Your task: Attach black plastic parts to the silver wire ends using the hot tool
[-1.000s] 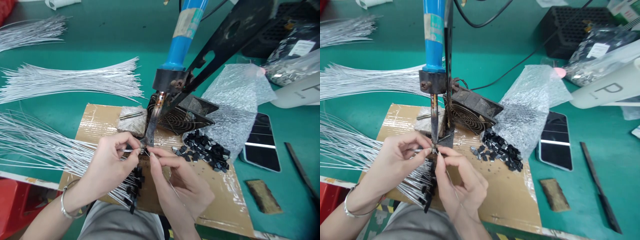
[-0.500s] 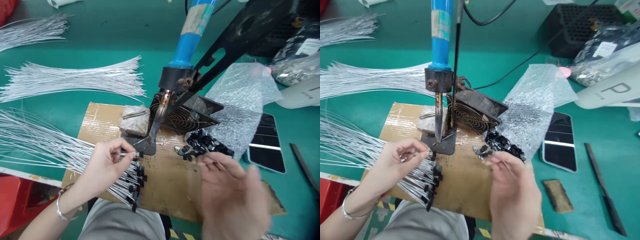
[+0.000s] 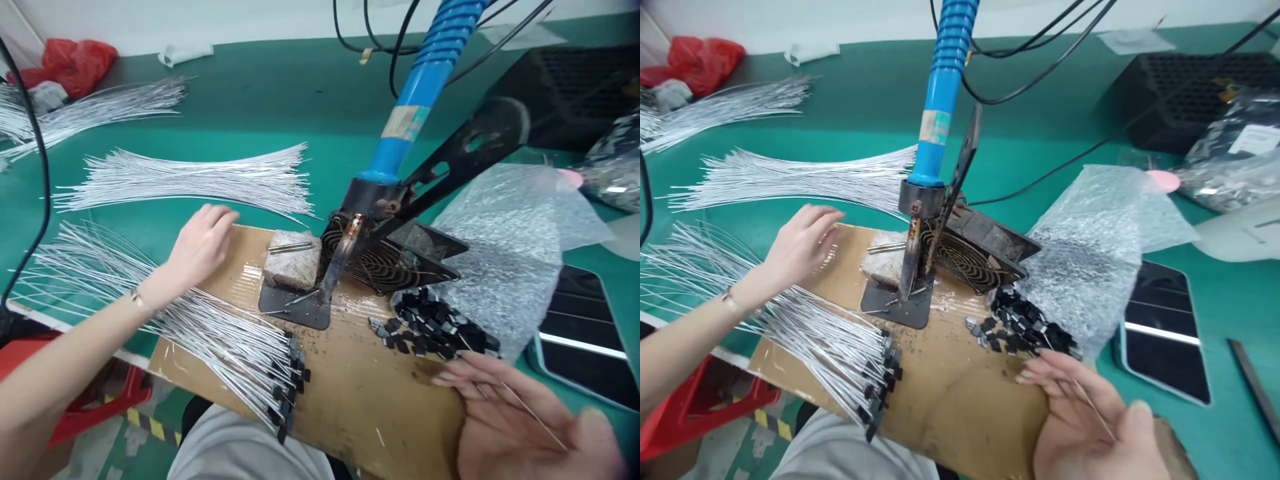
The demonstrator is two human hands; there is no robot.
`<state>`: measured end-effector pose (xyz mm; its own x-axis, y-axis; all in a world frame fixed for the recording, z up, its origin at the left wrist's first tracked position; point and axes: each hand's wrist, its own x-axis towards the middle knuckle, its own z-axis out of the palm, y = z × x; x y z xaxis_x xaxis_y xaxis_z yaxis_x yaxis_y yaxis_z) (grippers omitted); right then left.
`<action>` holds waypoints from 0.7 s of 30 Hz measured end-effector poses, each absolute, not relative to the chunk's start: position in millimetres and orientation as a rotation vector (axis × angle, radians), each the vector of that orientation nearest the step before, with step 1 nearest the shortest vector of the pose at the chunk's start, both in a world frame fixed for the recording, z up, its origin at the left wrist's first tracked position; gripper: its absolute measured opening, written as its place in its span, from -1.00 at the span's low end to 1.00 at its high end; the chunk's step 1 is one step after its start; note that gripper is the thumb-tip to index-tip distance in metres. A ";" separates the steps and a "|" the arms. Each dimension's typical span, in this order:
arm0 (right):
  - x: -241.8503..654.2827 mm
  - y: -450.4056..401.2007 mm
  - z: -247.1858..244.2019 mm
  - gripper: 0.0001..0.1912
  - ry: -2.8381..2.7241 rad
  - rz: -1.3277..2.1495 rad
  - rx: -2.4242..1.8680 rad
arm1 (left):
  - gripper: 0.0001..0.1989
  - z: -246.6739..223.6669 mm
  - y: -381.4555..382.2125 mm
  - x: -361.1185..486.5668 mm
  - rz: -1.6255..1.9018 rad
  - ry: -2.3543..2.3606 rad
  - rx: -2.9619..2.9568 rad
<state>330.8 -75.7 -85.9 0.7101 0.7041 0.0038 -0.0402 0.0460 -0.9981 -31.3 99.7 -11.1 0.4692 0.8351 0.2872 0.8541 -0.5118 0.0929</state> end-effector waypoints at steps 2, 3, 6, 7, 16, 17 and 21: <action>330.8 -74.8 -87.5 -0.54 -0.594 0.600 -1.433 | -0.64 -16.1 140.0 -37.1 -0.373 -1.441 -2.657; 331.4 -74.3 -88.6 -0.53 -0.596 0.588 -1.431 | -0.63 -18.5 157.3 -38.8 -0.333 -1.403 -2.673; 334.2 -72.9 -91.8 -0.50 -0.605 0.559 -1.419 | -0.65 -22.9 191.8 -42.3 -0.257 -1.321 -2.701; 335.2 -72.6 -92.8 -0.50 -0.609 0.563 -1.416 | -0.66 -23.3 197.8 -43.8 -0.247 -1.303 -2.706; 332.7 -76.0 -100.4 -0.54 -0.568 0.585 -1.484 | -0.74 -11.1 201.4 -73.2 -0.498 -1.352 -2.624; 330.8 -75.6 -99.7 -0.55 -0.557 0.577 -1.490 | -0.75 -8.1 200.2 -75.8 -0.556 -1.376 -2.598; 325.7 -71.5 -97.6 -0.54 -0.501 0.571 -1.522 | -0.79 5.5 191.2 -81.7 -0.800 -1.445 -2.500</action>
